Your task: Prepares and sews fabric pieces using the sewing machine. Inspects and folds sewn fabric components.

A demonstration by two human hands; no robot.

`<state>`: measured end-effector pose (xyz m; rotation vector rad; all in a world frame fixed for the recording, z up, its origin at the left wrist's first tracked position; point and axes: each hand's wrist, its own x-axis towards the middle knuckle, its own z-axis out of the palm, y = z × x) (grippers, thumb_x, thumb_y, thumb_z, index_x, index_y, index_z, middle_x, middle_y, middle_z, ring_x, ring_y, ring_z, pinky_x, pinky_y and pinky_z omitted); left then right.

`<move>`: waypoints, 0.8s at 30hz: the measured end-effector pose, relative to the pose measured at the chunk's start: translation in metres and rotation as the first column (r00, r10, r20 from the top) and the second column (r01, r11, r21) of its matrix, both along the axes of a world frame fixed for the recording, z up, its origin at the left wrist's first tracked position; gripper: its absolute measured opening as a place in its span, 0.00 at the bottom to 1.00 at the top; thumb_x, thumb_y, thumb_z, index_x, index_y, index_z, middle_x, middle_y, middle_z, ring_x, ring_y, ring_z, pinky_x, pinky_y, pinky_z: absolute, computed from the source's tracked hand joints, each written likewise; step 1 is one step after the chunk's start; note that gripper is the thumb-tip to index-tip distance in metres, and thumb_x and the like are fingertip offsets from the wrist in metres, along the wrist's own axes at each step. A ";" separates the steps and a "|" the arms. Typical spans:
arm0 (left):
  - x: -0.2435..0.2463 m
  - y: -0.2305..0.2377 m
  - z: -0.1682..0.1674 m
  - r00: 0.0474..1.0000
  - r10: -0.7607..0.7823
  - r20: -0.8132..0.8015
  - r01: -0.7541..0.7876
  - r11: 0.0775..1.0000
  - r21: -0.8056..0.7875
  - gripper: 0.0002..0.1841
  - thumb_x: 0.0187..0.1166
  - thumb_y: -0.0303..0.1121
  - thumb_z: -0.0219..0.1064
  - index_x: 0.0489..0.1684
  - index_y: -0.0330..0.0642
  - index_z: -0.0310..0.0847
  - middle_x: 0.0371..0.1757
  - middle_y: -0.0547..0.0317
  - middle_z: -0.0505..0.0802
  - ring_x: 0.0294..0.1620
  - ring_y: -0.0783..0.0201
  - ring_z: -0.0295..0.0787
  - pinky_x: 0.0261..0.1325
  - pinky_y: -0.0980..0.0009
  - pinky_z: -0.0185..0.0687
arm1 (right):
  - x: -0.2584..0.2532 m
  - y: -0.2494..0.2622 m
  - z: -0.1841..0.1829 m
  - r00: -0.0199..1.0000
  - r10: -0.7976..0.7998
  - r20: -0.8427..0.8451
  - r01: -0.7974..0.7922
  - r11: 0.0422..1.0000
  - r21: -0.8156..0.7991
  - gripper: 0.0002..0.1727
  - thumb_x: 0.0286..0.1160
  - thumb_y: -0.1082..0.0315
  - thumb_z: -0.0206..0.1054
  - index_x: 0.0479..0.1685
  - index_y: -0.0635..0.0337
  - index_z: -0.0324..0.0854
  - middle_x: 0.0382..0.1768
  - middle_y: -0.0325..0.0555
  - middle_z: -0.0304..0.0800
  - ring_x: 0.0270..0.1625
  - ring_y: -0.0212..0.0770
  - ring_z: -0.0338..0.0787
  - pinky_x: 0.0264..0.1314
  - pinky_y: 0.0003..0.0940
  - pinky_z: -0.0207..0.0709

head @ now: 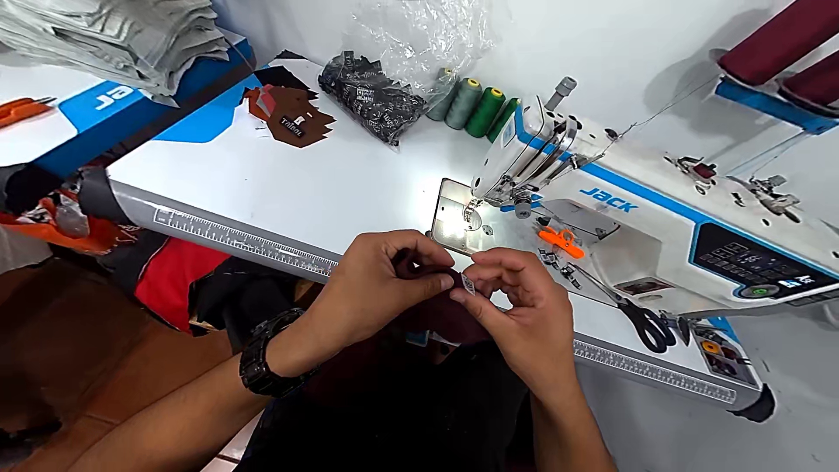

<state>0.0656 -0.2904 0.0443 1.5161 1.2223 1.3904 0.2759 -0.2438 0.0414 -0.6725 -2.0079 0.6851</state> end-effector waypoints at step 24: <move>0.010 -0.006 0.000 0.977 0.156 -0.148 -0.116 0.962 0.248 0.07 0.64 0.27 0.79 0.35 0.49 0.92 0.30 0.75 0.92 0.25 0.81 0.84 0.23 0.85 0.77 | 0.002 0.011 0.009 0.992 0.123 -0.016 -0.124 0.973 -0.192 0.06 0.78 0.65 0.73 0.40 0.57 0.93 0.36 0.37 0.92 0.34 0.29 0.88 0.33 0.20 0.84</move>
